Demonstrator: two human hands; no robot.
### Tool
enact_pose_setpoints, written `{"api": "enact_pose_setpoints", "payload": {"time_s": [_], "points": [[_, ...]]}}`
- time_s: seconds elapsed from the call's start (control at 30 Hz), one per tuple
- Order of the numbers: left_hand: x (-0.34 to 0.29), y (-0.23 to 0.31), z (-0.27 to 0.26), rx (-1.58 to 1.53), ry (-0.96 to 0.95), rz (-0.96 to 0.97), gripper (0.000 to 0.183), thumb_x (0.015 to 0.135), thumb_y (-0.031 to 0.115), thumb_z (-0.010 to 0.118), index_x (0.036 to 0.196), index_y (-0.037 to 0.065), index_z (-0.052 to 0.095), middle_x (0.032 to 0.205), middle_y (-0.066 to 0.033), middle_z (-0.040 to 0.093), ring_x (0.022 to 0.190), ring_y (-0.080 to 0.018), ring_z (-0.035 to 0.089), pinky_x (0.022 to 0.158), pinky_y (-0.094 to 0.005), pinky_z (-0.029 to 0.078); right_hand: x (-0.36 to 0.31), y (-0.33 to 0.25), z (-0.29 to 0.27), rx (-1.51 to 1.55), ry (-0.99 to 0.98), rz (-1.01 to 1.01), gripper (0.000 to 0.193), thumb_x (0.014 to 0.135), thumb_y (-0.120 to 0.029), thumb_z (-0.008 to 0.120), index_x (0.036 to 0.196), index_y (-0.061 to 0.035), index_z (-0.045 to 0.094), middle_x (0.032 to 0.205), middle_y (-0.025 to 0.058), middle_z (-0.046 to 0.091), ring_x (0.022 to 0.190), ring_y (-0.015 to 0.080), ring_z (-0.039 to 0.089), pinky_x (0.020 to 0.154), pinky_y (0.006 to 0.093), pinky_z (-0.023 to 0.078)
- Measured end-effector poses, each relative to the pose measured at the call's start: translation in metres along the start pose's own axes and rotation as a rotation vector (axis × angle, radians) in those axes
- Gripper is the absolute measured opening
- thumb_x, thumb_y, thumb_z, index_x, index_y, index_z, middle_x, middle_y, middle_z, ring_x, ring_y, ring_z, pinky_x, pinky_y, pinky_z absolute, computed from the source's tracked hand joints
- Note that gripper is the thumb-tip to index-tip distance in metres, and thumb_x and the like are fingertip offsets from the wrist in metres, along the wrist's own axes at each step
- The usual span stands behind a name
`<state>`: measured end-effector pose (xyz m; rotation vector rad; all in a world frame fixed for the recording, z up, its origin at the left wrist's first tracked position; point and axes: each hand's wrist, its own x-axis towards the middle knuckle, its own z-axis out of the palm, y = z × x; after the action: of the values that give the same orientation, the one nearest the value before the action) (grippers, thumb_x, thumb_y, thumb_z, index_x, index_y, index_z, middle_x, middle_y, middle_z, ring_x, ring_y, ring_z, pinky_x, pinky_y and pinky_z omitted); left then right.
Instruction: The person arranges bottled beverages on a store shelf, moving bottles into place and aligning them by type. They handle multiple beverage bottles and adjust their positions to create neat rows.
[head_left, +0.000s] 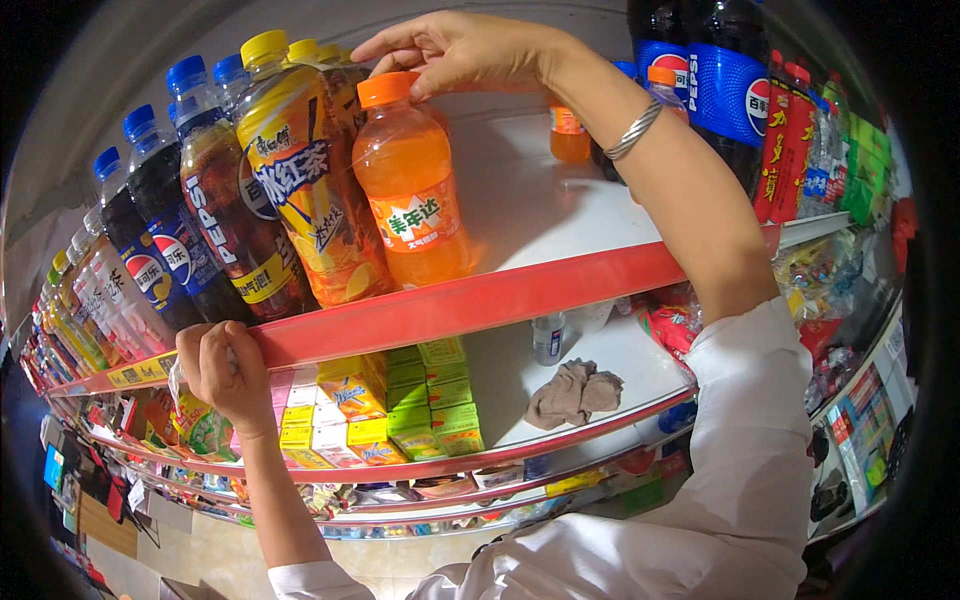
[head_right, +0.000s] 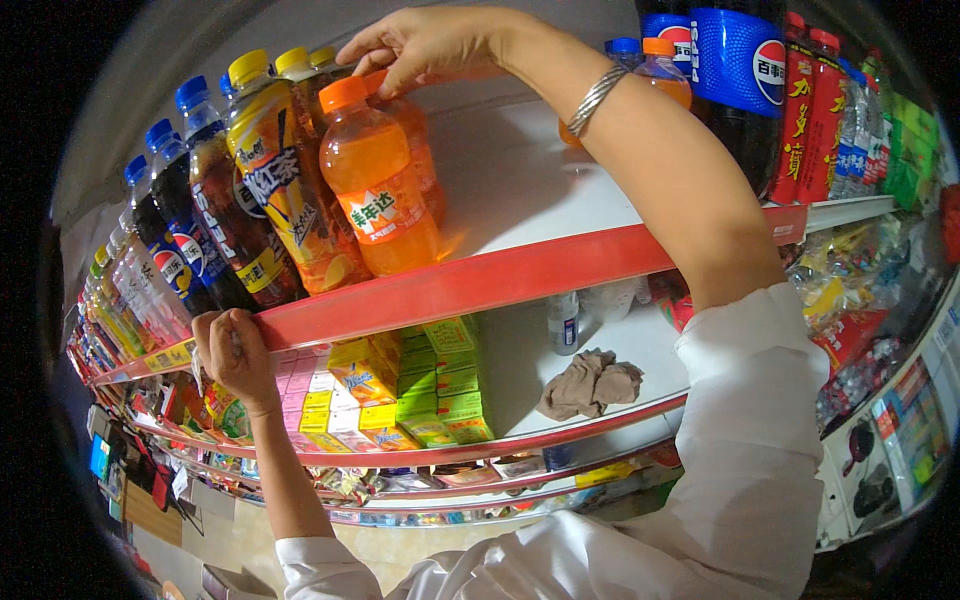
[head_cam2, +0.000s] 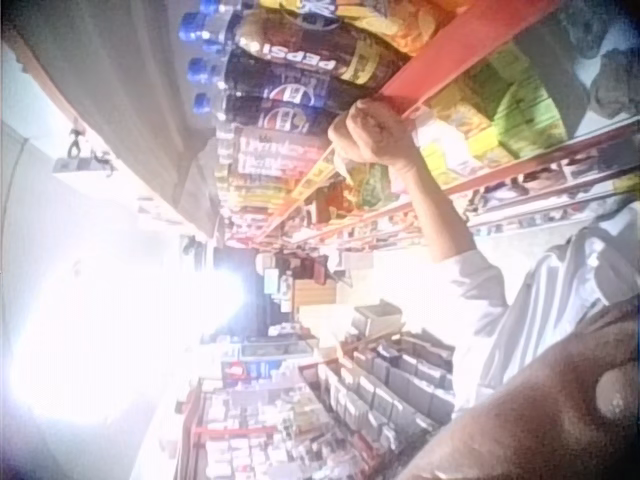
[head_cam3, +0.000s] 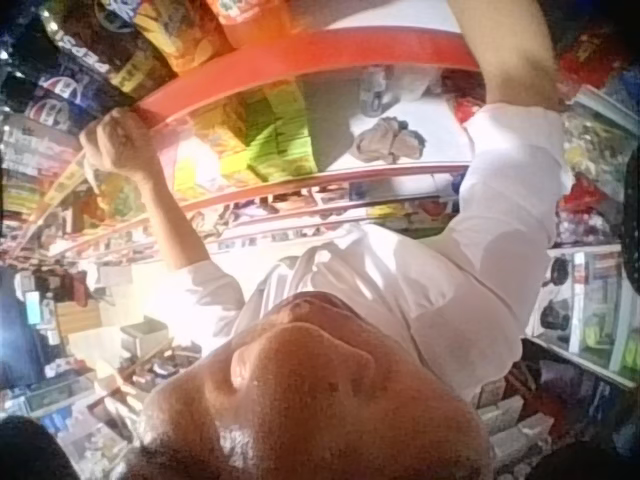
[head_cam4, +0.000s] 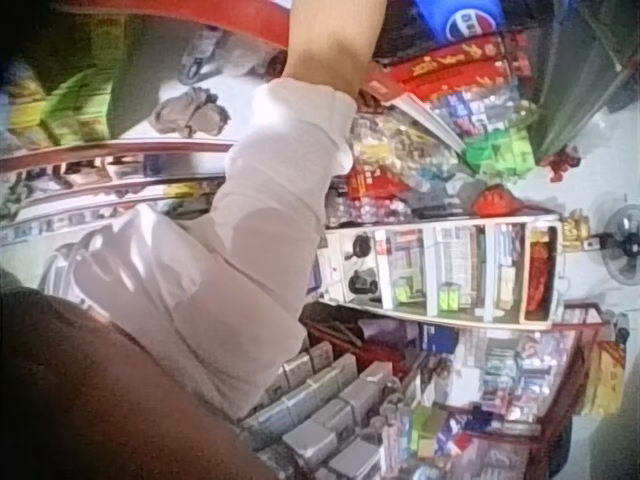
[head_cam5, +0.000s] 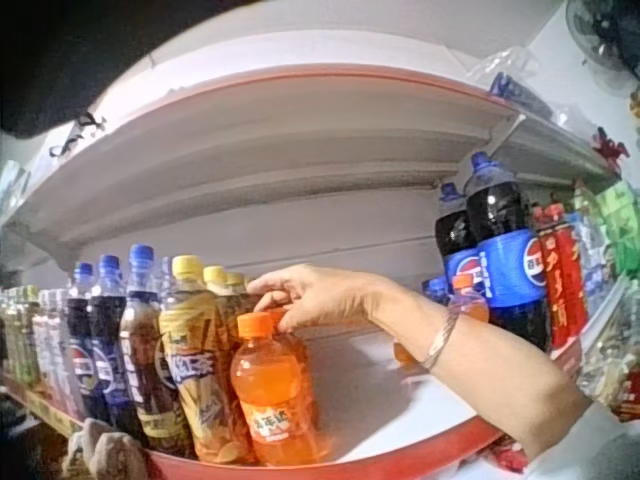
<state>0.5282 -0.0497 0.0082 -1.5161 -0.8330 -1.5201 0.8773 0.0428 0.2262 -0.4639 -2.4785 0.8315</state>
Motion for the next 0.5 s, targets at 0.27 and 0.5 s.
{"api": "enact_pose_setpoints", "payload": {"time_s": [0.27, 0.5], "points": [[0.000, 0.002, 0.000, -0.009, 0.022, -0.003, 0.008, 0.089, -0.003, 0.066, 0.082, 0.001, 0.063, 0.082, -0.0103, 0.059, 0.069, -0.0231, 0.056, 0.057, -0.0347, 0.042, -0.043, -0.024, -0.069, -0.813, 0.443, 0.219, 0.047, 0.089, -0.018, 0.065, 0.129, 0.0066, 0.062, 0.123, 0.0221, 0.069, 0.111, 0.0301, 0.066, 0.094, 0.0379, 0.052], [0.000, 0.000, 0.001, -0.017, 0.004, -0.007, 0.009, 0.090, -0.003, 0.065, 0.083, 0.001, 0.063, 0.083, -0.0095, 0.058, 0.069, -0.0216, 0.056, 0.057, -0.0339, 0.042, -0.065, 0.061, -0.096, -1.269, 0.544, 0.846, 0.039, 0.089, -0.008, 0.058, 0.126, 0.0012, 0.065, 0.118, 0.0218, 0.070, 0.106, 0.0339, 0.070, 0.088, 0.0420, 0.056]]}}
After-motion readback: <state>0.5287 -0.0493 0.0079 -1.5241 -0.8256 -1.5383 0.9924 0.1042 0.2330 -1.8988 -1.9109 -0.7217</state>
